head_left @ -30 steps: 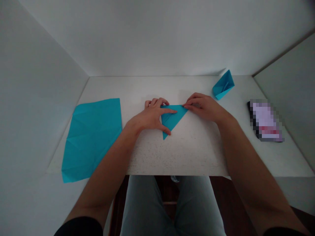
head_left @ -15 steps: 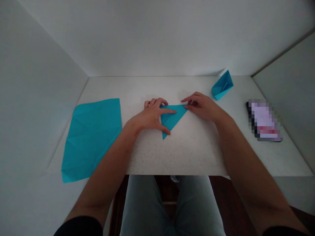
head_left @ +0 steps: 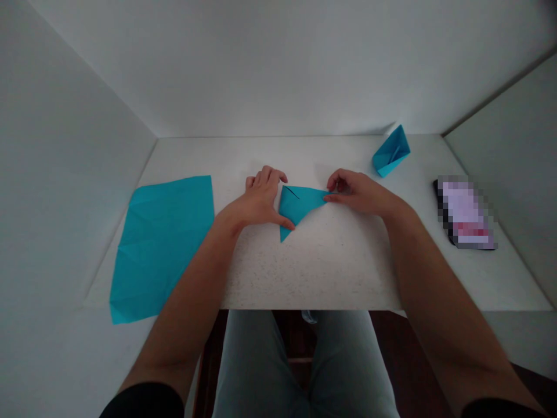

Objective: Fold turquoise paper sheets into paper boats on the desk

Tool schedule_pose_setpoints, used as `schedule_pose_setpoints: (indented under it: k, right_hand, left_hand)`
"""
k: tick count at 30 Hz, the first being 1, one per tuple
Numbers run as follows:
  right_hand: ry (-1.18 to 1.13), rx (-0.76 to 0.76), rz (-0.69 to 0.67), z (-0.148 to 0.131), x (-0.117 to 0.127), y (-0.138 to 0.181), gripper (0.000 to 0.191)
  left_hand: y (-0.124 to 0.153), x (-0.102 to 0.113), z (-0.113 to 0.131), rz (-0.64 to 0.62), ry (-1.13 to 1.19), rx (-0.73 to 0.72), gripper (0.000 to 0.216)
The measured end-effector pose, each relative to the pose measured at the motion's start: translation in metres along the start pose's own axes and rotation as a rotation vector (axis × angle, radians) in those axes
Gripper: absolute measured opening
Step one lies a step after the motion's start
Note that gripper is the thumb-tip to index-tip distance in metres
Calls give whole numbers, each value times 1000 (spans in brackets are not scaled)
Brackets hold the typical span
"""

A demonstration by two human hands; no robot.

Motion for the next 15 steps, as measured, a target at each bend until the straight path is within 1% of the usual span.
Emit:
schedule_pose_setpoints:
  k: [4,8,10,15]
  right_hand:
    - [-98,-9,-54,-1,-4,2,48]
    - [19,54,-10,-1,1,2,50]
    - [50,73,-14,-1,2,2,49]
    - [62,56,-40,-3,3,2,45]
  left_hand:
    - [2,2,-2,-30,-5,1,103]
    - [4,4,-4,-36,-8,6,96]
    - [3,5,-7,-19,-7,15,93]
    - [0,5,-11,-8,-5,38,83]
Point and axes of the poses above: each hand's wrist, its own y-axis away from the middle knuckle, its own x-axis out of the back of the hand, z = x × y, the point moved 5 cm from there along -y, towards the middle knuckle, and after that the axes turned 1 degree about z, right-handed, at the moved point
